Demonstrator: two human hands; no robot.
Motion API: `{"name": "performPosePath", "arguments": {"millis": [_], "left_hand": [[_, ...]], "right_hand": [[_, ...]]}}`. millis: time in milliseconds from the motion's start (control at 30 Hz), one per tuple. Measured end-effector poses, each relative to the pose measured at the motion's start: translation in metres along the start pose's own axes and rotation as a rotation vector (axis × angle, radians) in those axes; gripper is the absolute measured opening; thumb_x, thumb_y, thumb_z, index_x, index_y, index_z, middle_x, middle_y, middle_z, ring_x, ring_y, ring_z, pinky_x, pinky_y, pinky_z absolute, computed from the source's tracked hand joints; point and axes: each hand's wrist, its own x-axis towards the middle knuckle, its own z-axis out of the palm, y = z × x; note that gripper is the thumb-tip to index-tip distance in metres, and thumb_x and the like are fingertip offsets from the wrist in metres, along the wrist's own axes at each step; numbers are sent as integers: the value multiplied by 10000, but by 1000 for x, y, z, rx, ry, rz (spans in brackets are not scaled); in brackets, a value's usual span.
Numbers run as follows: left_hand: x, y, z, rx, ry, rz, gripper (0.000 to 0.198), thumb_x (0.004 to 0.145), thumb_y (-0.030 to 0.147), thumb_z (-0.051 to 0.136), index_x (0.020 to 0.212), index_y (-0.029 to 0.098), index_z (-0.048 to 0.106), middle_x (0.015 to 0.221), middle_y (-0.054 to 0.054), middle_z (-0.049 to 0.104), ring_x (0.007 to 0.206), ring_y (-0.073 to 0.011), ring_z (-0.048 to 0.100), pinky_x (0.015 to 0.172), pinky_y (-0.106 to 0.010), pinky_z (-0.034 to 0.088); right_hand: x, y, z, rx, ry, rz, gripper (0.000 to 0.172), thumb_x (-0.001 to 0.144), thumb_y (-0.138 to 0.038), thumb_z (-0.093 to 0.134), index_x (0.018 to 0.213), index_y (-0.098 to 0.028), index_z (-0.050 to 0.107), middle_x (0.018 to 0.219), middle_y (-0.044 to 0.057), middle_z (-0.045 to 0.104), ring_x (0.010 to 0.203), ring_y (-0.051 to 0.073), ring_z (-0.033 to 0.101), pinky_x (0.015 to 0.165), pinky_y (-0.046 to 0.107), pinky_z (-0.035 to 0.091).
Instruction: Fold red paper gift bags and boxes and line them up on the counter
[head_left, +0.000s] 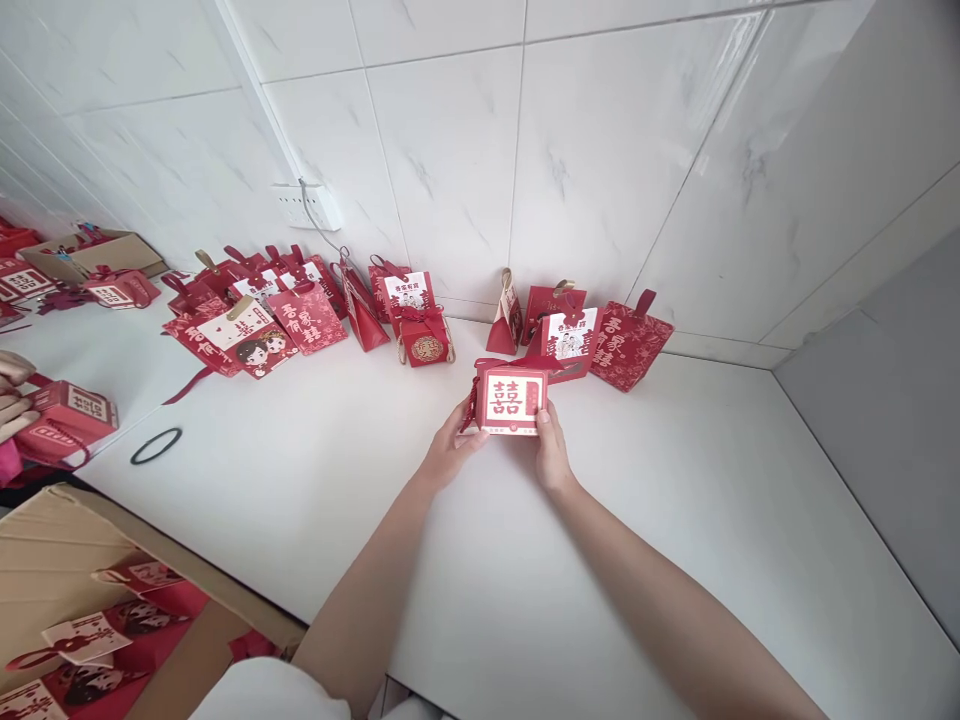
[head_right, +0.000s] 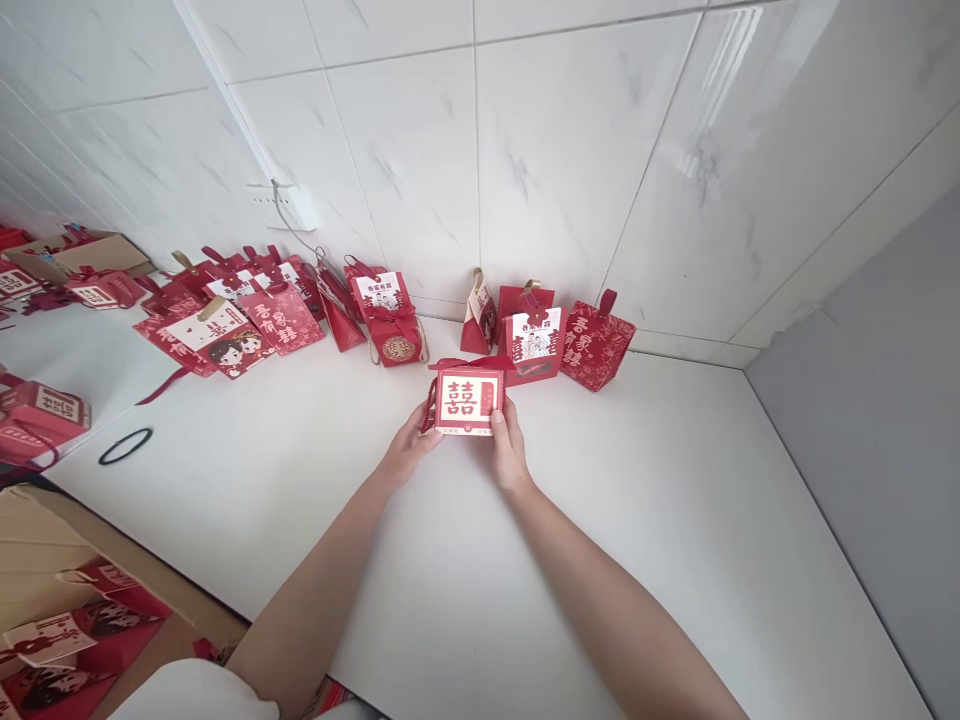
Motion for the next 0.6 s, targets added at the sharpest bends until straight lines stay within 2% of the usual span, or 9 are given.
{"name": "performPosePath", "arguments": {"millis": [100,167,233,300,400,500,600], "left_hand": [[4,-7,15,-248,147,-30,562,784,394,630,1298,255,449,1338,-79,496,1227,-265,472,1011,-435,401],[7,-10,24,-476,260,-75,500,792,462,589,1232,246,488,1239,-71,554,1143,-248,540,986,-436,429],[9,-9,27,-707,320,-119,486,804,549,511,1178,240,526,1123,-65,599,1064,-239,584,952,-429,459],[9,-7,25,-887,331,-168,531,792,615,459,1148,233,555,1054,-72,619,1015,-239,602,909,-408,489],[8,-3,15,-1040,353,-232,562,766,636,463,1107,208,589,1044,-95,633,963,-230,610,830,-360,523],[4,-1,9,-1077,346,-214,478,781,571,490,1096,227,596,1083,-85,635,953,-232,609,754,-351,527],[-1,1,8,-1070,270,-203,453,790,532,502,1107,221,591,1067,-99,635,920,-236,616,716,-350,516]], "right_hand": [[-3,-4,0,18,22,-25,493,935,-527,327,1346,-261,388,1356,60,479,1240,239,454,999,444,410],[-5,-6,2,43,-42,-46,540,930,-557,280,1388,-273,320,1415,67,405,1255,247,436,919,422,473],[-7,-9,4,56,-97,-49,570,922,-576,272,1416,-292,260,1457,70,337,1254,249,435,836,385,513],[-8,-9,5,54,-110,-27,573,920,-572,290,1423,-301,239,1445,82,346,1186,236,497,797,362,520],[-5,-5,6,78,-68,71,534,926,-569,278,1388,-300,296,1341,96,453,977,197,610,746,346,517],[-1,1,4,139,12,189,488,919,-578,297,1307,-297,387,1249,82,516,862,175,634,696,323,512],[0,3,3,183,46,246,439,907,-574,354,1234,-293,441,1191,65,545,822,165,632,684,310,502]]}}
